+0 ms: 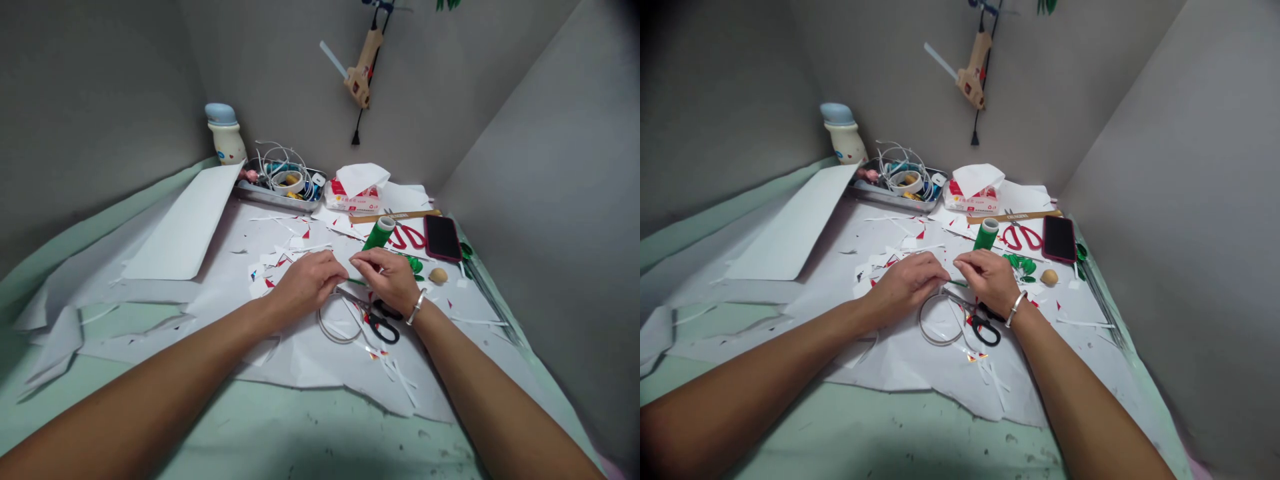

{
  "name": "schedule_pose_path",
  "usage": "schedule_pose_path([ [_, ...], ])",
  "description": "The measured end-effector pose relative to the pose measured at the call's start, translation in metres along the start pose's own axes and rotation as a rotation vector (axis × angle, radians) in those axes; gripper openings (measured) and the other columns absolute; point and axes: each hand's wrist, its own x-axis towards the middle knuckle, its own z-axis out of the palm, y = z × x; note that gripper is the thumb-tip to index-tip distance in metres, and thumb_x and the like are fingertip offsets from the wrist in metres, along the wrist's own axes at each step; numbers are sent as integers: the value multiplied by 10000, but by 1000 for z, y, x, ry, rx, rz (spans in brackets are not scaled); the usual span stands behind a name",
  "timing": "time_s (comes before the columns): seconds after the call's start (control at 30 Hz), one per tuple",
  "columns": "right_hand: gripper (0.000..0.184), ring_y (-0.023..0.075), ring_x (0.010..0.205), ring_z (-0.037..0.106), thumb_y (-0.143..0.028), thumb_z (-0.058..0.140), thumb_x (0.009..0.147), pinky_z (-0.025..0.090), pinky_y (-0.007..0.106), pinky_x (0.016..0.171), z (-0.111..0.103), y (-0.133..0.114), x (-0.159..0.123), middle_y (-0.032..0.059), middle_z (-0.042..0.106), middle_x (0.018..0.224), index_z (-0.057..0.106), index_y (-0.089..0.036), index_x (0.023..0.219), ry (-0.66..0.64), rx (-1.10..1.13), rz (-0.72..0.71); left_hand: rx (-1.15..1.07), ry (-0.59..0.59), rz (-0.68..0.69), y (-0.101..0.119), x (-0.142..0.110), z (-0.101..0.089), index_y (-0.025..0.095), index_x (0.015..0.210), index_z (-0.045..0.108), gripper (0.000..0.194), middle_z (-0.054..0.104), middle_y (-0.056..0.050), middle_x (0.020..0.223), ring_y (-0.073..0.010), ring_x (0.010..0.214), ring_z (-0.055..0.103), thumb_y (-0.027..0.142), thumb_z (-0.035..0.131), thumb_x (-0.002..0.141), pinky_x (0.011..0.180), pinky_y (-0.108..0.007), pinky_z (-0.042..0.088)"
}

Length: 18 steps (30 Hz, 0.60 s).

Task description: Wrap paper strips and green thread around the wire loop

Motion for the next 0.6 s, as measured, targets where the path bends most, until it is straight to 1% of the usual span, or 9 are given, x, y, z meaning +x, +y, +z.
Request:
schedule_pose_path([
  [0.1, 143, 151, 727, 624, -219, 573, 876, 471, 262, 675, 4, 3, -1, 30, 709, 789, 712, -204, 850, -106, 5, 6, -118, 116, -92, -1, 2, -3, 172, 894, 663, 140, 622, -31, 870, -148, 844, 579, 182, 523, 883, 774, -282, 451],
  [0.17, 136, 152, 724, 614, -214, 579, 871, 470, 265, 686, 6, -3, -3, 30, 707, 775, 713, -202, 851, -201, -10, -67, -120, 192, -176, -4, 2, -4, 170, 890, 666, 136, 629, -33, 883, -151, 840, 583, 192, 532, 877, 771, -288, 456],
  [0.2, 135, 152, 724, 606, -218, 578, 874, 468, 268, 692, 7, -8, -3, 30, 706, 771, 711, -202, 861, -243, -22, -112, -95, 208, -209, -5, 2, -3, 168, 885, 670, 140, 631, -37, 887, -156, 834, 585, 189, 533, 873, 764, -293, 456],
  [0.23, 137, 152, 705, 593, -219, 575, 876, 463, 267, 678, 7, -14, -3, 27, 697, 741, 709, -199, 858, -247, -34, -147, -58, 205, -231, -7, 2, -2, 166, 880, 675, 146, 632, -40, 888, -160, 825, 585, 182, 530, 869, 753, -298, 455],
  [0.3, 141, 150, 676, 568, -226, 571, 880, 456, 270, 668, 5, -21, -3, 25, 684, 711, 707, -195, 859, -206, -57, -195, 34, 149, -223, -9, 0, 0, 166, 873, 686, 167, 630, -44, 869, -169, 803, 581, 160, 519, 863, 733, -308, 446],
  [0.37, 141, 145, 655, 555, -224, 569, 882, 450, 270, 665, 2, -22, -2, 23, 681, 709, 705, -194, 859, -125, -66, -196, 119, 62, -160, -9, -1, 2, 175, 870, 694, 186, 622, -41, 838, -179, 798, 574, 144, 511, 862, 730, -318, 435],
  [0.47, 140, 143, 668, 575, -217, 572, 883, 449, 265, 670, -2, -10, 0, 22, 687, 732, 705, -196, 844, -24, -54, -103, 108, -24, -44, -6, -1, 4, 191, 883, 696, 188, 621, -35, 835, -178, 815, 571, 138, 517, 864, 750, -317, 431],
  [0.53, 137, 146, 703, 606, -222, 578, 880, 456, 259, 672, -2, -1, 0, 26, 702, 774, 708, -196, 844, 4, -26, -24, -4, -6, -16, -4, 0, 2, 195, 898, 691, 178, 626, -32, 862, -164, 835, 576, 145, 522, 870, 764, -299, 440],
  [0.6, 137, 147, 713, 622, -226, 583, 877, 460, 255, 667, 0, 5, -1, 28, 709, 787, 714, -197, 848, -44, -14, 11, -119, 61, -46, -3, 1, 0, 192, 908, 684, 157, 628, -28, 873, -150, 842, 582, 176, 531, 877, 775, -285, 451],
])
